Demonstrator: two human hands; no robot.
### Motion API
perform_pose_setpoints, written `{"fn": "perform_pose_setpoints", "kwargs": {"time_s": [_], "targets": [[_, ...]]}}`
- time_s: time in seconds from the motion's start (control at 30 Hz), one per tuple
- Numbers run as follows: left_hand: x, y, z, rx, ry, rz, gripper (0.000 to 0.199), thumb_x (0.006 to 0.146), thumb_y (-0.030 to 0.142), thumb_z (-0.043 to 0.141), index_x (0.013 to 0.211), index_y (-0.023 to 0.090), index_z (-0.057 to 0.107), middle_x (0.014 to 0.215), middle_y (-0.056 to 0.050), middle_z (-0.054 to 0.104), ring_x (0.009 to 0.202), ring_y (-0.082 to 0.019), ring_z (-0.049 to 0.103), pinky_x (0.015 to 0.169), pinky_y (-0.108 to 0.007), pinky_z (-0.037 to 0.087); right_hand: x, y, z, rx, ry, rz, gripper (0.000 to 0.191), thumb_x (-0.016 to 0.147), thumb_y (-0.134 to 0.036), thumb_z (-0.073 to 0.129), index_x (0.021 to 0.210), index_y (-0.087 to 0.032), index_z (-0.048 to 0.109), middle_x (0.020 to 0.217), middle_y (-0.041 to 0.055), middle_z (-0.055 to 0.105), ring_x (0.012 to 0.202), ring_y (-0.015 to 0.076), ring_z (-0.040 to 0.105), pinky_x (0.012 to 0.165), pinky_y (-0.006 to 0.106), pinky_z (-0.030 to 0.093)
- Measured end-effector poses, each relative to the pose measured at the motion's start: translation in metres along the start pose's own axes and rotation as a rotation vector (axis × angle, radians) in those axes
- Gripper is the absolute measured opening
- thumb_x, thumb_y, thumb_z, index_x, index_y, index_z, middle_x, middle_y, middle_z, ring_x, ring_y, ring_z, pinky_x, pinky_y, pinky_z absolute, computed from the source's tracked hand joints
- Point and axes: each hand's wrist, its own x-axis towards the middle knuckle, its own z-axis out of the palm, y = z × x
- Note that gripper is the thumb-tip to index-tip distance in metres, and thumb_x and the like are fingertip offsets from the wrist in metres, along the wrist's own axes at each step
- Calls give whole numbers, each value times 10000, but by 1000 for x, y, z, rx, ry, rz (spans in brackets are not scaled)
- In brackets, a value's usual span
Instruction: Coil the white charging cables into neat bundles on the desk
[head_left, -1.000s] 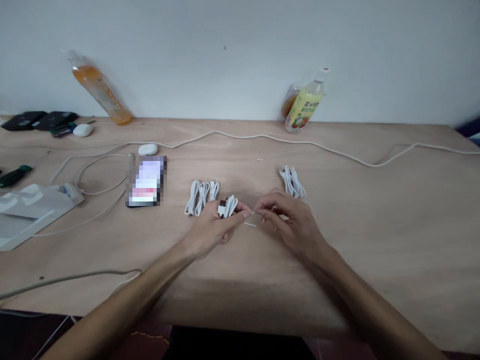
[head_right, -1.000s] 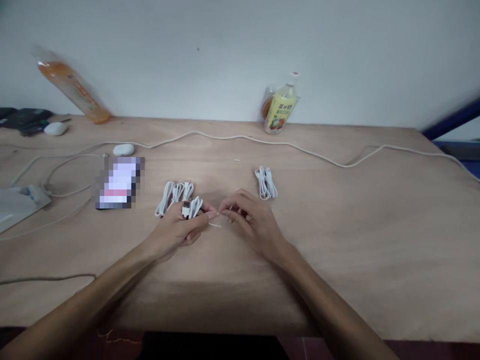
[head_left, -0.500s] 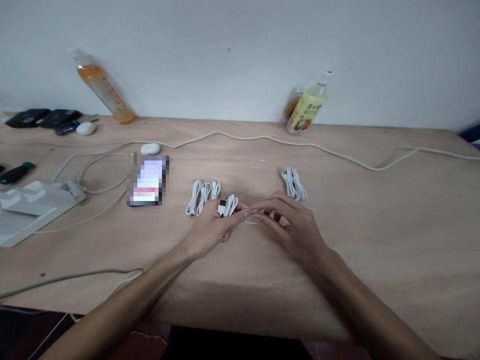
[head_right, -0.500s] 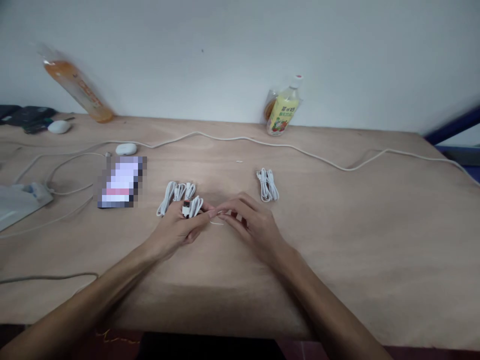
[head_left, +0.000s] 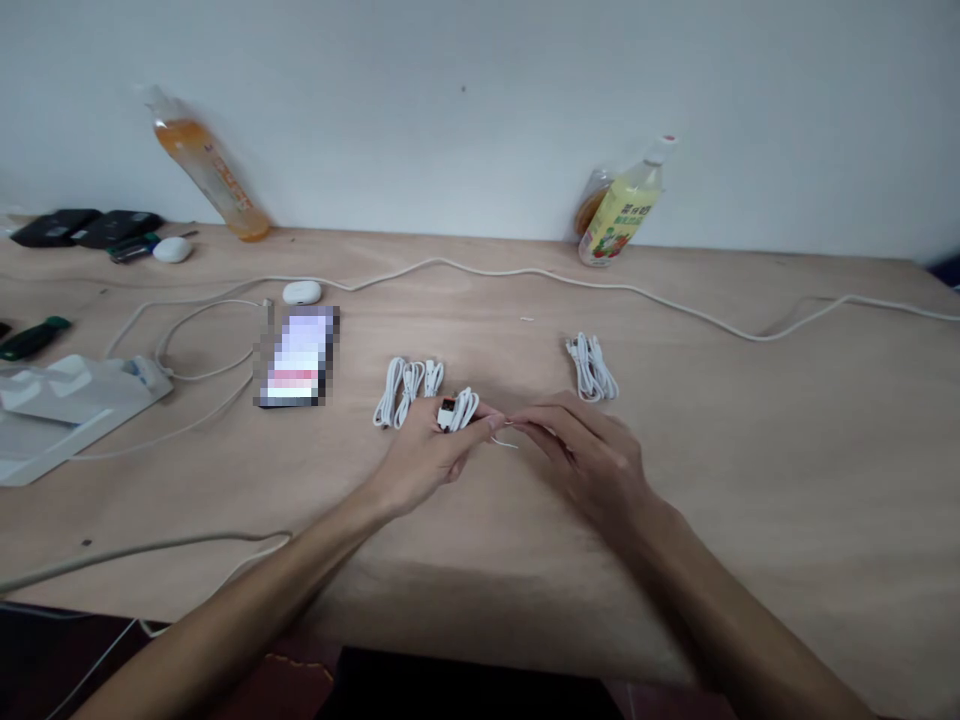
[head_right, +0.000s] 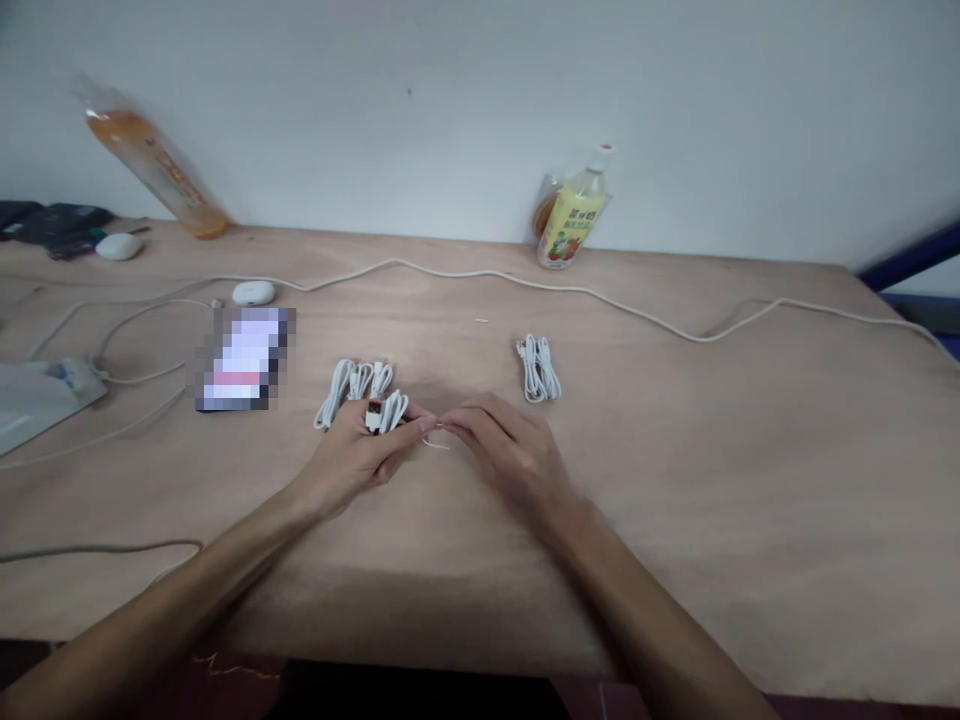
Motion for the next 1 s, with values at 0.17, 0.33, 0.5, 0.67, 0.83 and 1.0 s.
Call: {"fn": "perform_pose_setpoints", "kwargs": {"time_s": [0.17, 0.33, 0.5, 0.67, 0.83, 1.0], "targets": [[-1, 2, 1, -66, 2, -43, 245, 839, 429, 809, 834, 193, 742, 472, 102, 429, 407, -71, 312, 398, -219, 209, 2, -3, -2, -104, 9, -68, 151, 1114, -135, 603, 1088, -217, 727, 930, 59, 830, 821, 177, 788, 759, 286, 623], [0, 2, 3, -177, -28, -85, 315, 784, 457, 880, 761, 198, 701, 473, 95, 440, 404, -61, 300, 383, -211, 182, 0, -6, -1, -120, 23, -30, 147, 1105, -134, 614, 1073, -225, 726, 919, 54, 817, 810, 177, 782, 729, 279, 614], [-1, 3, 4, -194, -2, -81, 320, 773, 455, 904, 775, 196, 717, 479, 98, 438, 406, -61, 307, 376, -214, 174, -1, -4, 3, -27, 33, 23, 173, 1066, -104, 653, 1108, -237, 755, 934, 60, 822, 811, 199, 787, 713, 304, 631], [-2, 0, 4, -152, 10, -62, 316, 800, 483, 875, 801, 198, 737, 472, 102, 427, 394, -65, 291, 379, -226, 178, -2, -1, 4, 66, 22, 49, 201, 1060, -104, 654, 1126, -251, 774, 961, 57, 825, 838, 208, 792, 763, 327, 660], [-1, 0, 4, -154, 14, -64, 330, 805, 490, 873, 775, 201, 717, 471, 97, 436, 397, -64, 299, 385, -227, 173, -3, 0, 4, 29, 19, 40, 185, 1070, -103, 639, 1110, -242, 755, 959, 58, 820, 810, 197, 778, 721, 317, 648], [-2, 2, 4, -170, 3, -59, 342, 811, 495, 869, 756, 198, 707, 457, 93, 418, 405, -65, 303, 384, -218, 175, -2, -3, 4, -15, 21, 43, 172, 1050, -88, 671, 1096, -232, 754, 943, 62, 817, 762, 184, 767, 689, 300, 640]]}}
